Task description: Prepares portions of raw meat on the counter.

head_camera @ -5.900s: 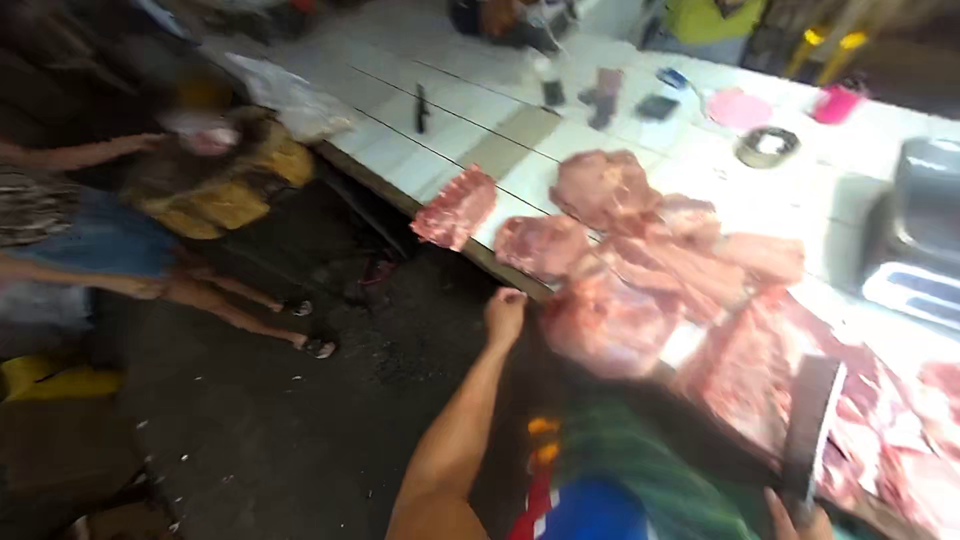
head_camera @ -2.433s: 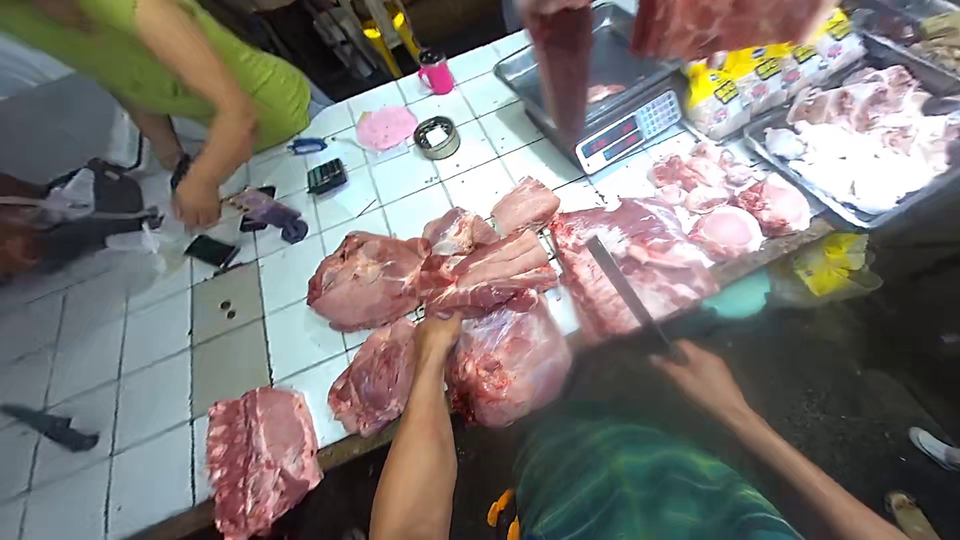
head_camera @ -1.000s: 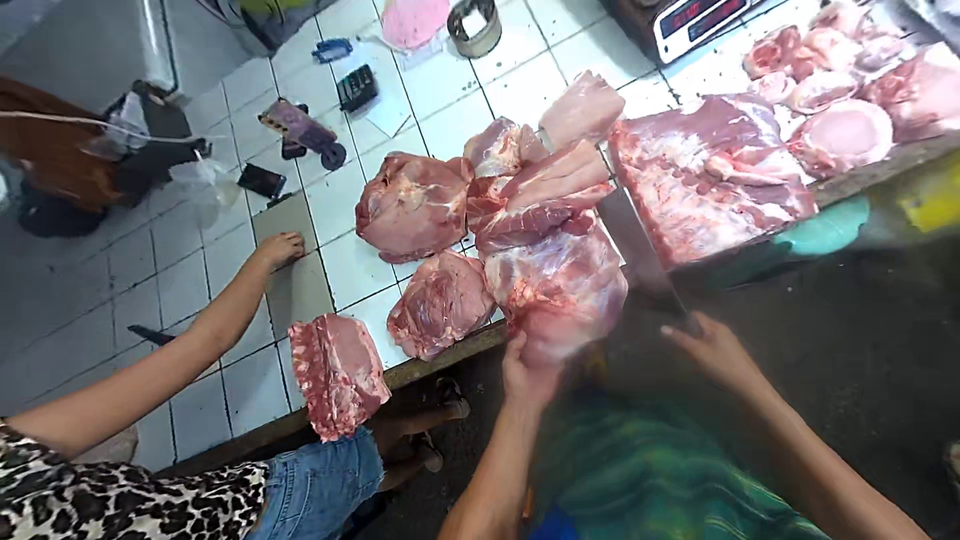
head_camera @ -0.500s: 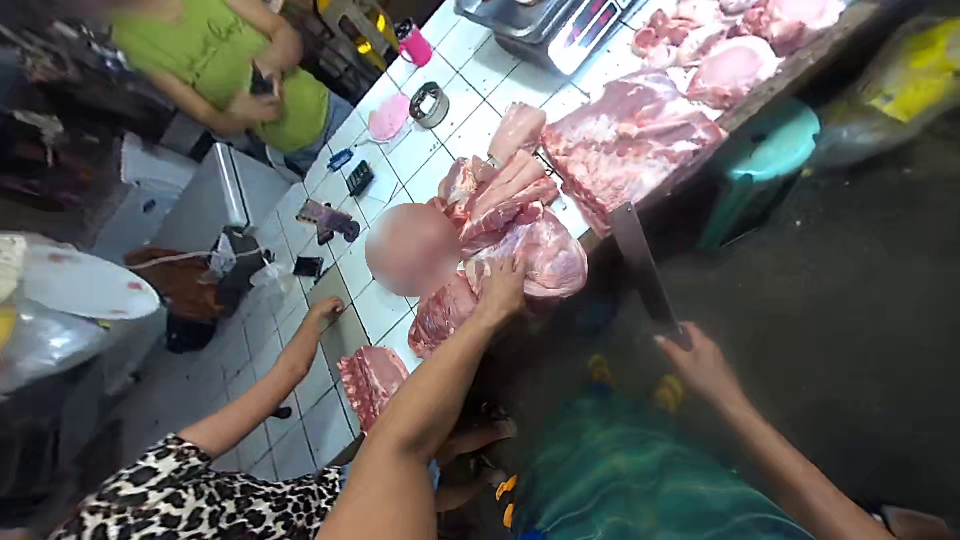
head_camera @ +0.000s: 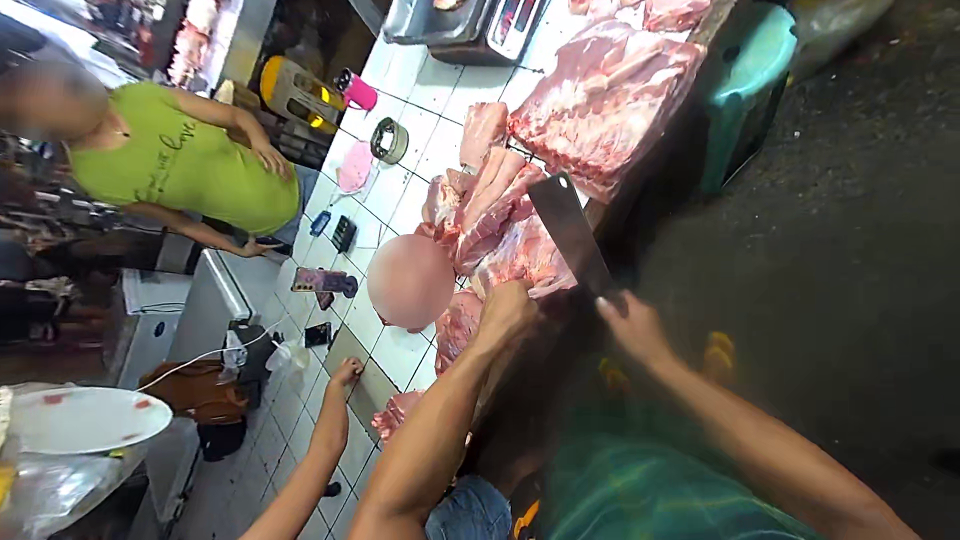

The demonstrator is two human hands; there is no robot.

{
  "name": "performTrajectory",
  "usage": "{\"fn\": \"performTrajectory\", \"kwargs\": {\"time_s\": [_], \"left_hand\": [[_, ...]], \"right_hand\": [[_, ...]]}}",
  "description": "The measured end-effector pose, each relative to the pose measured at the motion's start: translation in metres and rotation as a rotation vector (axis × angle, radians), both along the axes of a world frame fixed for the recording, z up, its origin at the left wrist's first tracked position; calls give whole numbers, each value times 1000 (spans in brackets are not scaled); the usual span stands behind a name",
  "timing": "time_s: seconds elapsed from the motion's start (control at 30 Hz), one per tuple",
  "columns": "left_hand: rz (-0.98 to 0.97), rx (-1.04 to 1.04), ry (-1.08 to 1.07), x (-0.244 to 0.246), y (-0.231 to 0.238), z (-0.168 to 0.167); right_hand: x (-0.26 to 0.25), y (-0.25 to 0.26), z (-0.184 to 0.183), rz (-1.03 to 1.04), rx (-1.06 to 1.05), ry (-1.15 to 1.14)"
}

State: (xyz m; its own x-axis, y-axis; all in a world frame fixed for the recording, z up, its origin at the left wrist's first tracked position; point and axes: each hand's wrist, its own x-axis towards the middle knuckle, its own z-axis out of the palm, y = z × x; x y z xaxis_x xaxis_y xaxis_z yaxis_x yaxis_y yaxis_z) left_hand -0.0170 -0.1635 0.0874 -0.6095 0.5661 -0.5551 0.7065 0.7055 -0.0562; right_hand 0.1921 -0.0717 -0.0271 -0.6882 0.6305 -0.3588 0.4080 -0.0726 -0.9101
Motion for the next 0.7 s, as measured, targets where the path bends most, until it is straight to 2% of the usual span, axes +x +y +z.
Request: {"fn": "performTrajectory", "kwargs": {"time_s": [0.1, 0.17, 0.27, 0.37, 0.43, 0.5, 0.57, 0.63, 0.7], "left_hand": [[-60, 7, -33, -16, -7, -3], [-80, 22, -51, -25, -14, -1], [-103, 48, -94, -30, -25, 3], [-121, 108, -108, -24, -41, 0], [-98, 163, -105, -23, -41, 7], [-73, 210, -102, -28, -44, 15], [-44, 261, -114, -41, -53, 24], [-36, 356, -116, -52, -69, 32], [-59, 425, -111, -59, -88, 32]], "right_hand": [[-6, -35, -32, -48, 61, -54], [27, -64, -57, 22, 39, -174], [59, -92, -60, 59, -4, -241], [11, -79, -37, 45, 3, -180], [-40, -57, -25, 37, 37, -116], [-66, -48, -23, 44, 100, -80], [-50, -60, -35, 95, 131, -106], [-12, -81, -52, 175, 87, -193], [1, -97, -52, 172, 47, -219]]}}
